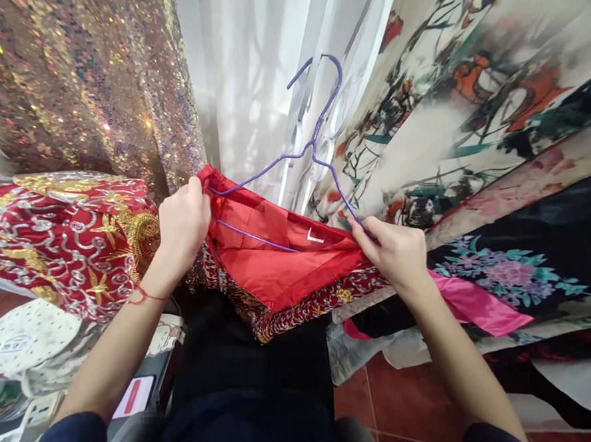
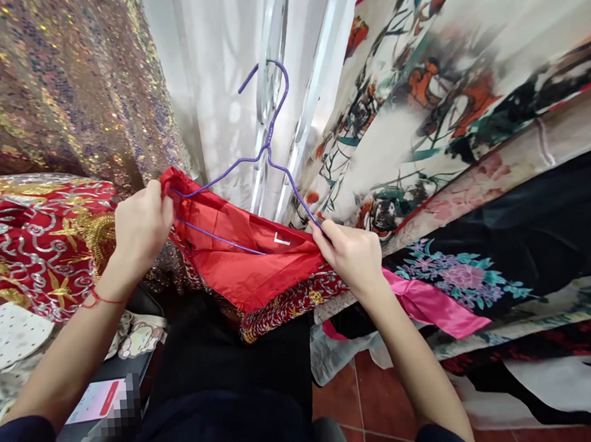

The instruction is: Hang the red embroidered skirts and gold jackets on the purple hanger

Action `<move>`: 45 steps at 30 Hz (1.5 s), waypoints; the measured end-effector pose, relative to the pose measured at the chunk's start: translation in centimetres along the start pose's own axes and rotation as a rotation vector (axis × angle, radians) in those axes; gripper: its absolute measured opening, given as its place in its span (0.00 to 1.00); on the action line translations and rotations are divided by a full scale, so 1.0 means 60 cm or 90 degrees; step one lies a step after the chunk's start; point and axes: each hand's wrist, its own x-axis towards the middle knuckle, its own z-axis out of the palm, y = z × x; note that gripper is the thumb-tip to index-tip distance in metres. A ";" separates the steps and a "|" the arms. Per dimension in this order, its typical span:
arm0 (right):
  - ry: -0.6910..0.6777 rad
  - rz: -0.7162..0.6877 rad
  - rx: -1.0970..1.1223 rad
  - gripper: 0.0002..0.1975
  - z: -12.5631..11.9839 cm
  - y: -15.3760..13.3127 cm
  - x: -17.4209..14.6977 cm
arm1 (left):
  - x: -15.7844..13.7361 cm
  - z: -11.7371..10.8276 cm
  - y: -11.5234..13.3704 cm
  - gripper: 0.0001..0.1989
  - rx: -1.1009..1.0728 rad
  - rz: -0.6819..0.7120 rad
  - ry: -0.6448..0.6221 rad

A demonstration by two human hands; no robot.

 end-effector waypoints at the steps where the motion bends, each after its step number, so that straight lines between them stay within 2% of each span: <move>1: -0.008 0.001 -0.008 0.25 -0.007 0.000 0.002 | -0.002 -0.004 0.011 0.02 -0.017 0.013 0.002; 5: -0.044 0.049 0.001 0.27 -0.027 0.011 0.004 | 0.012 -0.007 0.031 0.07 -0.081 0.083 0.035; 8: -0.067 0.068 0.102 0.26 -0.021 0.032 -0.004 | 0.037 0.011 0.011 0.09 -0.134 0.159 0.067; 10: -0.074 0.074 0.193 0.25 -0.004 0.050 -0.014 | 0.054 0.028 -0.010 0.09 -0.187 0.189 0.017; 12: -0.036 0.083 0.230 0.24 0.019 0.069 -0.026 | 0.065 0.046 -0.025 0.10 -0.195 0.197 -0.080; 14: 0.046 0.084 0.189 0.23 0.044 0.088 -0.035 | 0.070 0.063 -0.029 0.12 -0.152 0.205 -0.146; 17: 0.163 0.062 0.089 0.19 0.066 0.110 -0.039 | 0.067 0.086 -0.021 0.12 -0.099 0.235 -0.143; 20: 0.196 0.032 0.039 0.14 0.065 0.118 -0.039 | 0.057 0.110 -0.020 0.14 -0.095 0.244 -0.113; 23: 0.166 -0.006 0.016 0.10 0.053 0.115 -0.044 | 0.049 0.128 -0.032 0.18 -0.105 0.240 -0.087; 25: 0.142 -0.022 0.019 0.09 0.048 0.111 -0.048 | 0.047 0.136 -0.041 0.18 -0.110 0.239 -0.068; 28: 0.104 -0.020 0.040 0.12 0.048 0.109 -0.052 | 0.047 0.138 -0.047 0.11 -0.133 0.216 -0.045; 31: 0.080 -0.031 0.035 0.17 0.049 0.106 -0.056 | 0.048 0.132 -0.045 0.19 -0.156 0.226 -0.059; 34: 0.125 -0.040 -0.003 0.22 0.044 0.076 -0.065 | 0.047 0.128 -0.041 0.16 -0.116 0.291 -0.096; 36: 0.121 -0.101 0.008 0.22 0.036 0.031 -0.080 | 0.046 0.130 -0.040 0.16 -0.093 0.317 -0.107; 37: 0.078 -0.180 0.047 0.21 0.032 0.002 -0.090 | 0.046 0.132 -0.040 0.16 -0.089 0.322 -0.106; 39: -0.133 -0.381 0.134 0.18 0.029 -0.058 -0.119 | 0.047 0.134 -0.042 0.17 -0.091 0.324 -0.098; 40: -0.228 -0.441 0.174 0.18 0.030 -0.085 -0.135 | 0.049 0.133 -0.043 0.17 -0.090 0.324 -0.095; 43: -0.480 -0.447 0.226 0.29 0.046 -0.132 -0.182 | 0.055 0.123 -0.045 0.19 -0.074 0.313 -0.099; 45: -0.589 -0.415 0.178 0.33 0.056 -0.125 -0.202 | 0.061 0.113 -0.047 0.22 -0.061 0.303 -0.118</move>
